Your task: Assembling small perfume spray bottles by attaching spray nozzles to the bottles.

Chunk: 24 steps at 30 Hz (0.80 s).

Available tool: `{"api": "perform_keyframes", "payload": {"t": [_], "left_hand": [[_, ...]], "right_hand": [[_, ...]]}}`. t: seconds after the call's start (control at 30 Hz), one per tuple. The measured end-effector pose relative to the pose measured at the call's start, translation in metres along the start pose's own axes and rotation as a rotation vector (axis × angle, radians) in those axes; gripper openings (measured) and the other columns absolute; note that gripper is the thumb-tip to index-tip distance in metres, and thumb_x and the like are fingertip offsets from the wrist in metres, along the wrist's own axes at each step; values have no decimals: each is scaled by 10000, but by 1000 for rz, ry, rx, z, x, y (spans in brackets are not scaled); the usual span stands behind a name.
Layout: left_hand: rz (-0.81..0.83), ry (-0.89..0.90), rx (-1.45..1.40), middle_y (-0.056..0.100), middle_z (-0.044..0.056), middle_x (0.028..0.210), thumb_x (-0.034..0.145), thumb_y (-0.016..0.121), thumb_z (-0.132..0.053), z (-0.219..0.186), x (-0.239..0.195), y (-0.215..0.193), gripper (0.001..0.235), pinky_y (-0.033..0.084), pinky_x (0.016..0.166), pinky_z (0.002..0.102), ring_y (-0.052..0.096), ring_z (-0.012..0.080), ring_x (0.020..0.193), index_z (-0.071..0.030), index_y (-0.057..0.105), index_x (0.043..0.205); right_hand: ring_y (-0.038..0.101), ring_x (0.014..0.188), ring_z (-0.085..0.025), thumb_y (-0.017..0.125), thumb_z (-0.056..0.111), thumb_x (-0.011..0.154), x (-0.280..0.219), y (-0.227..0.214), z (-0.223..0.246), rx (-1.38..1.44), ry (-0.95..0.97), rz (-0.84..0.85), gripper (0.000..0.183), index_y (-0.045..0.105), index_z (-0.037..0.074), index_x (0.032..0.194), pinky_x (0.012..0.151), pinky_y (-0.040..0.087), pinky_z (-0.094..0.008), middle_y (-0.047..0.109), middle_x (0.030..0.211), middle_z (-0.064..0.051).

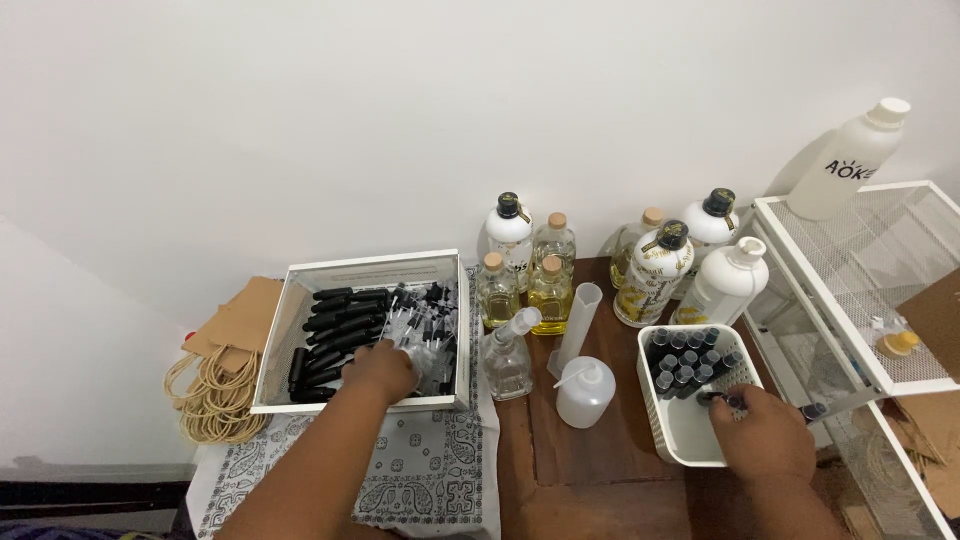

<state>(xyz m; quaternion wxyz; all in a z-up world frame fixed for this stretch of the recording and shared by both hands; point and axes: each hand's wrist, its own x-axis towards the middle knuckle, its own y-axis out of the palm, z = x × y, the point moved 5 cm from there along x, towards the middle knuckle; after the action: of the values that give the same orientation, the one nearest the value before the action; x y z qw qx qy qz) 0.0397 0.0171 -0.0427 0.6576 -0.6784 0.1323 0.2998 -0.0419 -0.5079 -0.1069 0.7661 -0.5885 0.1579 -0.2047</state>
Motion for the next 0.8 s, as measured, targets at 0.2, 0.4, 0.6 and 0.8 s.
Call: {"api": "perform_keyframes", "payload": {"t": [0.2, 0.4, 0.6, 0.8], "left_hand": [[-45, -35, -29, 95, -98, 1734, 945, 650, -416, 8, 44, 27, 345, 373, 1098, 558, 204, 309, 1529, -317, 711, 1269], [-140, -51, -9, 479, 20, 1430, 936, 582, -209, 7, 58, 34, 412, 422, 1021, 576, 401, 308, 1352, -126, 579, 1339], [-128, -75, 92, 407, 58, 1484, 1007, 511, -298, 9, 60, 33, 440, 428, 1057, 570, 369, 335, 1371, -234, 511, 1442], [-174, 8, 45, 612, 112, 1309, 941, 499, -59, 9, 28, 8, 372, 480, 945, 533, 661, 366, 1132, -131, 570, 1298]], "right_hand": [[679, 1174, -398, 627, 460, 825, -12, -28, 19, 58, 69, 47, 435, 780, 264, 1182, 970, 547, -528, 774, 1187, -136], [684, 1151, -370, 648, 461, 833, -4, -11, 8, 45, -13, -25, 380, 791, 241, 1108, 941, 551, -517, 796, 1129, -46], [650, 1216, -389, 638, 491, 827, -7, -18, 11, 39, 76, 73, 445, 774, 289, 1200, 992, 537, -505, 777, 1198, -118], [694, 1142, -396, 604, 528, 865, -4, -13, 7, -31, -11, -51, 400, 772, 301, 1148, 917, 524, -556, 785, 1133, -114]]}}
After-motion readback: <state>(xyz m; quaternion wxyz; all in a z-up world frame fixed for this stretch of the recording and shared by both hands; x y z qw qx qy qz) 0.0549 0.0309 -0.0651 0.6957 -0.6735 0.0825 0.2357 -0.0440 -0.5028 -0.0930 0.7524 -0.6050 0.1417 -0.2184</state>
